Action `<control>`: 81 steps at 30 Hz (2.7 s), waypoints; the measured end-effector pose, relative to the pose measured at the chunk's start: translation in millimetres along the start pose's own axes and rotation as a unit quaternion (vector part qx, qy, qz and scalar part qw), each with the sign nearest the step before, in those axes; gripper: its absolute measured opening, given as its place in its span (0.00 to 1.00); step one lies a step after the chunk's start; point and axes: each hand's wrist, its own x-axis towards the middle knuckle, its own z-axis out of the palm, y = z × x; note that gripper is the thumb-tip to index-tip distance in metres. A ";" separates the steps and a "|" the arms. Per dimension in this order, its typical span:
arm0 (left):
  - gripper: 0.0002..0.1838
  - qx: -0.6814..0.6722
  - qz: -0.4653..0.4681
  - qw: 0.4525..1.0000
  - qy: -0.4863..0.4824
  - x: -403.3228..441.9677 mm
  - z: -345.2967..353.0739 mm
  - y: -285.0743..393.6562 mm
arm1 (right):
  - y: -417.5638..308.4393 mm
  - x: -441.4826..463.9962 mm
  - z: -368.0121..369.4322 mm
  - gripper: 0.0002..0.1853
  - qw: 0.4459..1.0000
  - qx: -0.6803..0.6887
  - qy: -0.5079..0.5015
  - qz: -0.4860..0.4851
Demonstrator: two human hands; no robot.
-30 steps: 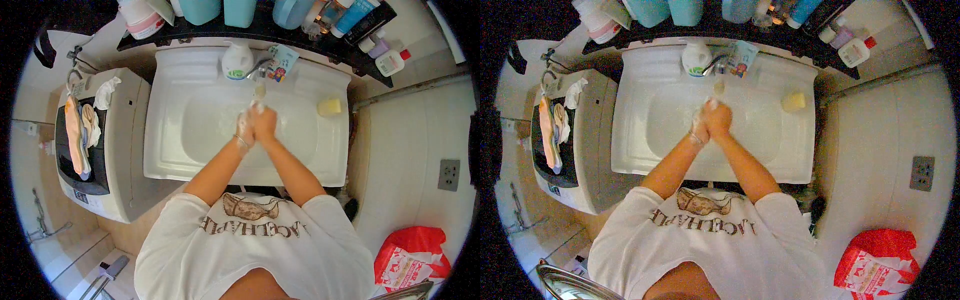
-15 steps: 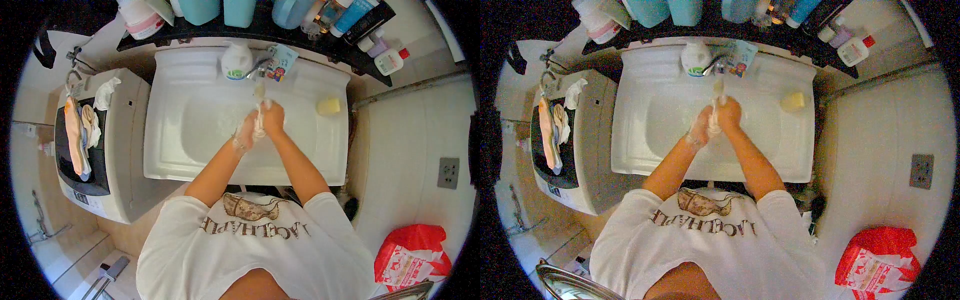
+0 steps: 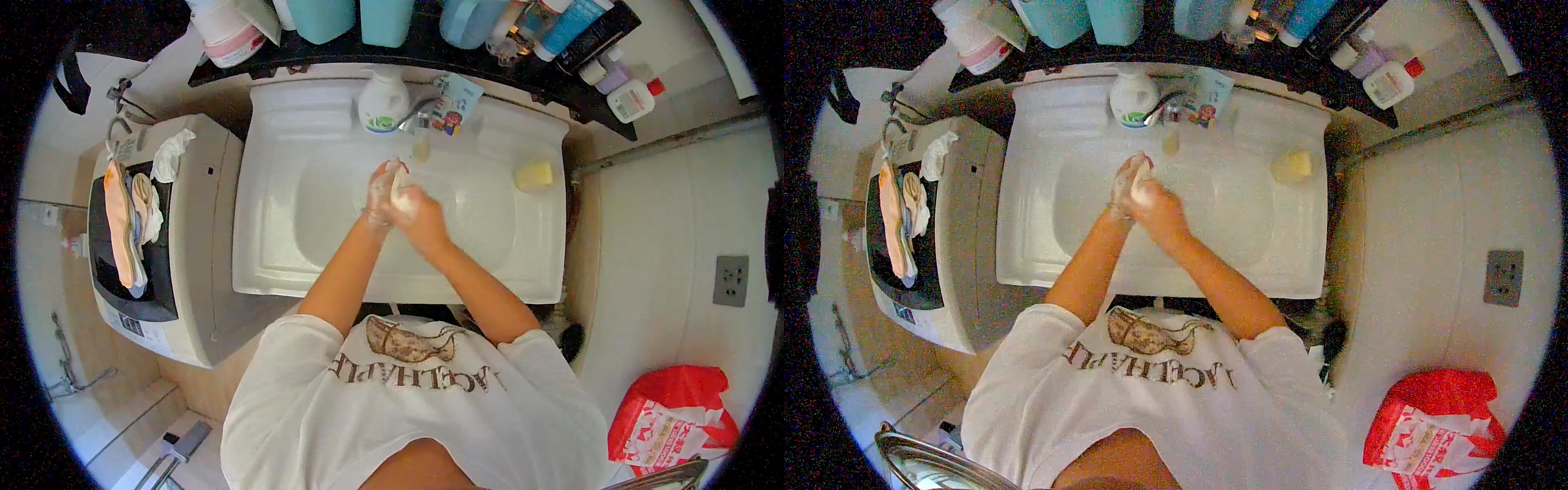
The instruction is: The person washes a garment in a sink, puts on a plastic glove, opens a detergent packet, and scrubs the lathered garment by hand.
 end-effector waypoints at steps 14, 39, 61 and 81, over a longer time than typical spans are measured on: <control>0.19 -0.092 -0.099 0.990 -0.027 -17.8 26.5 -38.0 | 61.5 46.6 20.4 0.09 0.984 0.056 0.170 0.022; 0.12 0.403 0.287 0.863 -0.097 -13.7 22.1 -31.9 | 39.6 12.6 39.2 0.08 0.977 -0.037 0.186 -0.098; 0.16 0.488 0.250 0.808 -0.217 -40.7 24.5 3.6 | 99.0 49.2 6.6 0.13 0.992 -0.081 0.099 0.020; 0.24 0.118 0.141 0.967 -0.176 -31.4 -19.3 -61.8 | 15.3 -17.5 22.9 0.10 0.997 0.074 0.004 -0.024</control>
